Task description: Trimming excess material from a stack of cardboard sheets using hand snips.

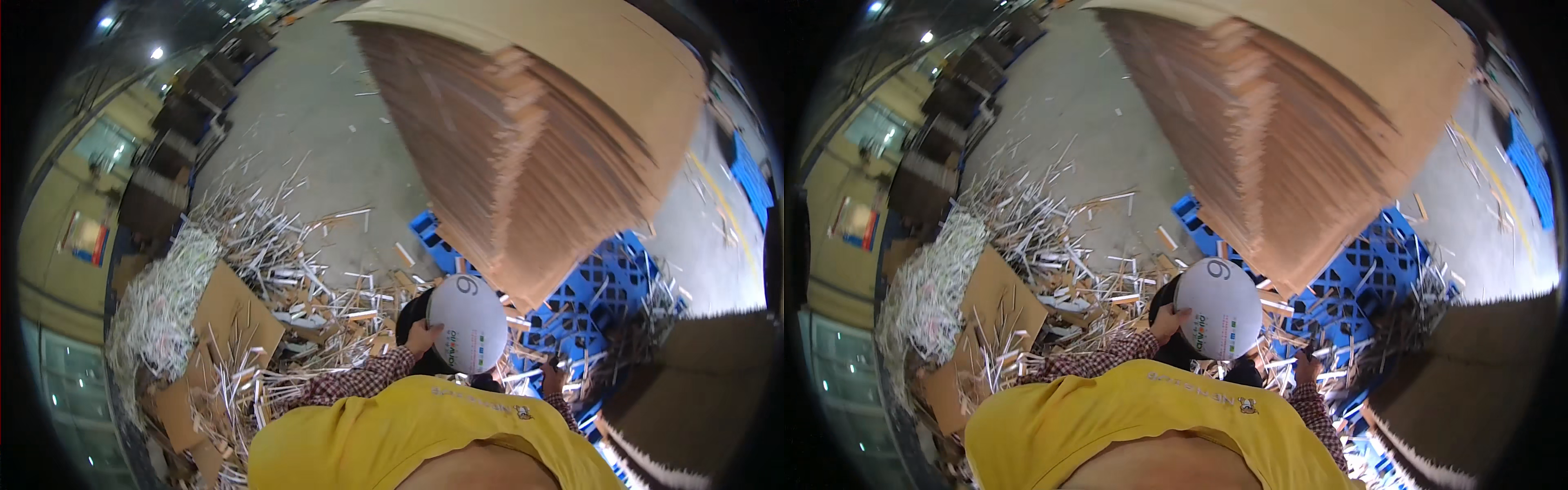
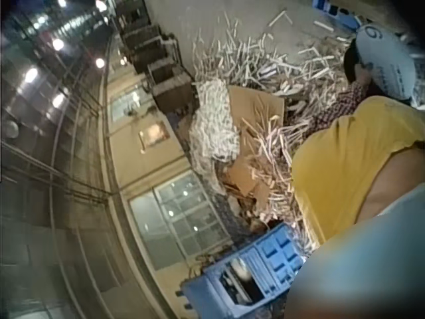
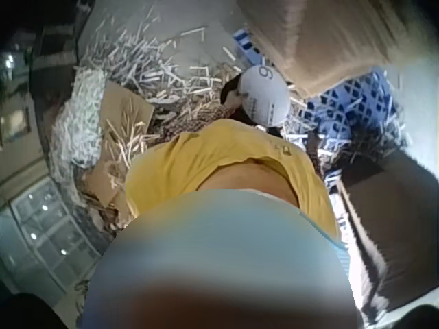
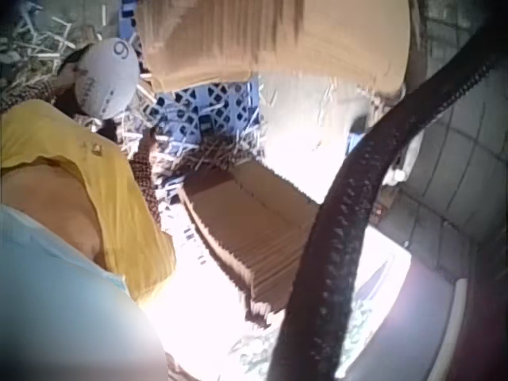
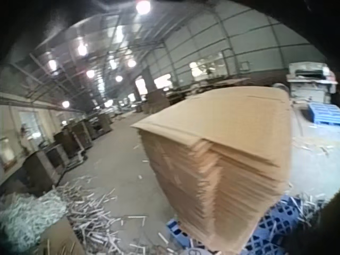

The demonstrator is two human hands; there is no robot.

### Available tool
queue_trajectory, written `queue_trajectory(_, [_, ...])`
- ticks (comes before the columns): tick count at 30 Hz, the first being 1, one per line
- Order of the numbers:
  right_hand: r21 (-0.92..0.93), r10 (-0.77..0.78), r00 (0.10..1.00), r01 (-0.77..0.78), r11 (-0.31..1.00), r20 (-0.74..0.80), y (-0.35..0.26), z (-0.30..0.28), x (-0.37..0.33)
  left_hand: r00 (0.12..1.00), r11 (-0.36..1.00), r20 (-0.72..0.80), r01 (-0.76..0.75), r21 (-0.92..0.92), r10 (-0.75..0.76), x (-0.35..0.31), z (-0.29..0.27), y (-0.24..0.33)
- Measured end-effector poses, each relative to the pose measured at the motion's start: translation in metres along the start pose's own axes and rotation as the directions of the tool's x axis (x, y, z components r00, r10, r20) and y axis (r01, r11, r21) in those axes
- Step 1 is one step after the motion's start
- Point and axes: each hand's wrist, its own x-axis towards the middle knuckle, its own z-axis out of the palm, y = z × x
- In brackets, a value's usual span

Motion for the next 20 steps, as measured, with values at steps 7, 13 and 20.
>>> queue_trajectory(7, [0.013, -0.001, 0.968, -0.002, 1.000, 0.250, -0.120, 0.107, 0.039, 0.935, 0.988, -0.349, -0.111, -0.104, 0.068, -0.031, -0.130, 0.030])
queue_trajectory(13, [0.070, -0.247, 0.925, 0.237, 0.969, 0.288, -0.260, 0.209, 0.070, 0.845, 0.980, -0.534, -0.088, -0.180, -0.023, -0.029, -0.247, 0.003])
queue_trajectory(20, [0.256, -0.466, 0.835, 0.401, 0.879, 0.292, -0.430, 0.275, 0.048, 0.739, 0.956, -0.654, -0.048, -0.289, -0.161, -0.025, -0.348, -0.020])
